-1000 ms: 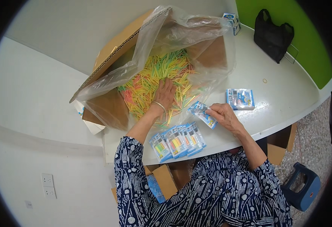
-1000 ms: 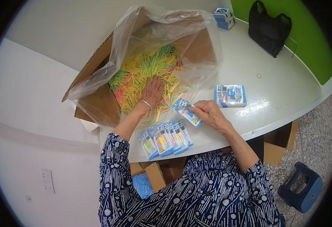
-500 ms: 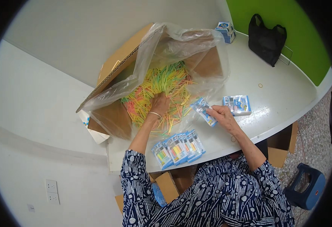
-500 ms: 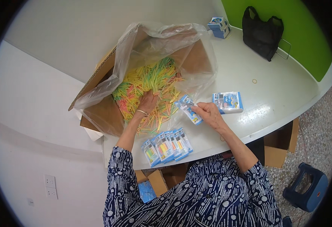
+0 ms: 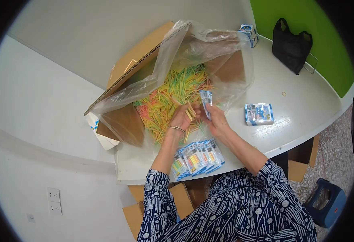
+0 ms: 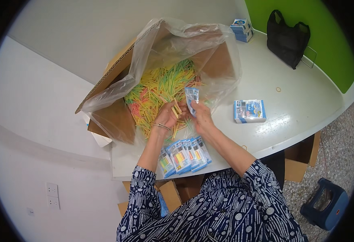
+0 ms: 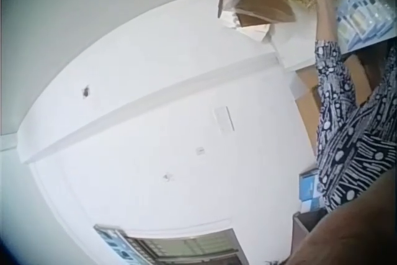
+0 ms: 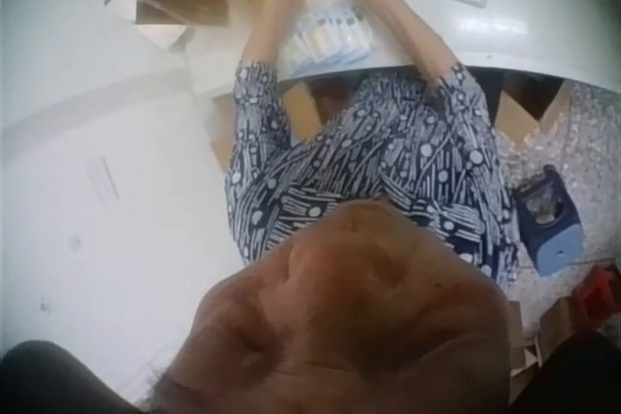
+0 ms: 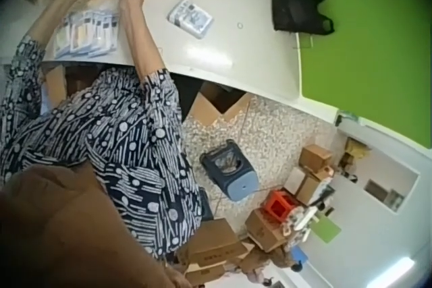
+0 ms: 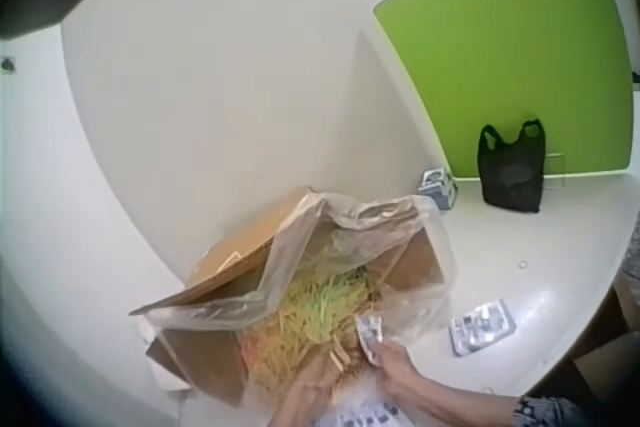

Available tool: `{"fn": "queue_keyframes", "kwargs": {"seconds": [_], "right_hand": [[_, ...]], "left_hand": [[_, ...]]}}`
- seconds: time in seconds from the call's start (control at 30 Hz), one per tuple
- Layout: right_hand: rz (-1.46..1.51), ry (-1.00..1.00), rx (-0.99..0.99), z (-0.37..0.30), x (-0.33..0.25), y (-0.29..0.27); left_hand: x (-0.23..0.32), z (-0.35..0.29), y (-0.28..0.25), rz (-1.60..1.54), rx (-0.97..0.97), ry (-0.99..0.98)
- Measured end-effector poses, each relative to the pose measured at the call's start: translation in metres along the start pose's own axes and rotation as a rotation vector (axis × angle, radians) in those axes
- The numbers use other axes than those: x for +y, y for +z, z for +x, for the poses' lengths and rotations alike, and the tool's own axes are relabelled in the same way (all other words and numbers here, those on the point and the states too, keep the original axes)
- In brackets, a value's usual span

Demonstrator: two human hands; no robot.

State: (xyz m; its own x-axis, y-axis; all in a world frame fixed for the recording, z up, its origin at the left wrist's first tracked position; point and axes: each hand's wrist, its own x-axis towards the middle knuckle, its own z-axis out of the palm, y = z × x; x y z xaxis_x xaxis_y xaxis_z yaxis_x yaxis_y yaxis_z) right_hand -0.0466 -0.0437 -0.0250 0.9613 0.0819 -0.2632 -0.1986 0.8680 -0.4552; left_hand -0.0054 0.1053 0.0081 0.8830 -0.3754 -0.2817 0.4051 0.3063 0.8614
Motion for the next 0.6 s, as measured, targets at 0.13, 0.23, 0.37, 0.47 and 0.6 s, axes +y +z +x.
{"fn": "queue_keyframes", "kwargs": {"seconds": [0.13, 0.23, 0.37, 0.47, 0.6], "right_hand": [[0.127, -0.089, 0.031, 0.019, 0.015, 0.011], [0.153, -0.131, 0.110, 0.019, 0.023, 0.023], [0.135, -0.137, 0.091, 0.011, 0.021, 0.031], [0.125, -0.125, 0.053, 0.006, 0.013, 0.031], [-0.140, -0.167, -0.042, 0.000, -0.011, 0.016]], "left_hand": [[-0.017, 0.000, 0.034, -0.315, -0.026, 0.113], [-0.030, 0.005, 0.041, -0.367, 0.138, 0.296], [-0.041, 0.012, 0.034, -0.195, 0.227, 0.416], [-0.041, 0.011, 0.038, -0.248, 0.210, 0.354], [-0.027, 0.008, 0.035, -0.301, 0.196, 0.310]]}}
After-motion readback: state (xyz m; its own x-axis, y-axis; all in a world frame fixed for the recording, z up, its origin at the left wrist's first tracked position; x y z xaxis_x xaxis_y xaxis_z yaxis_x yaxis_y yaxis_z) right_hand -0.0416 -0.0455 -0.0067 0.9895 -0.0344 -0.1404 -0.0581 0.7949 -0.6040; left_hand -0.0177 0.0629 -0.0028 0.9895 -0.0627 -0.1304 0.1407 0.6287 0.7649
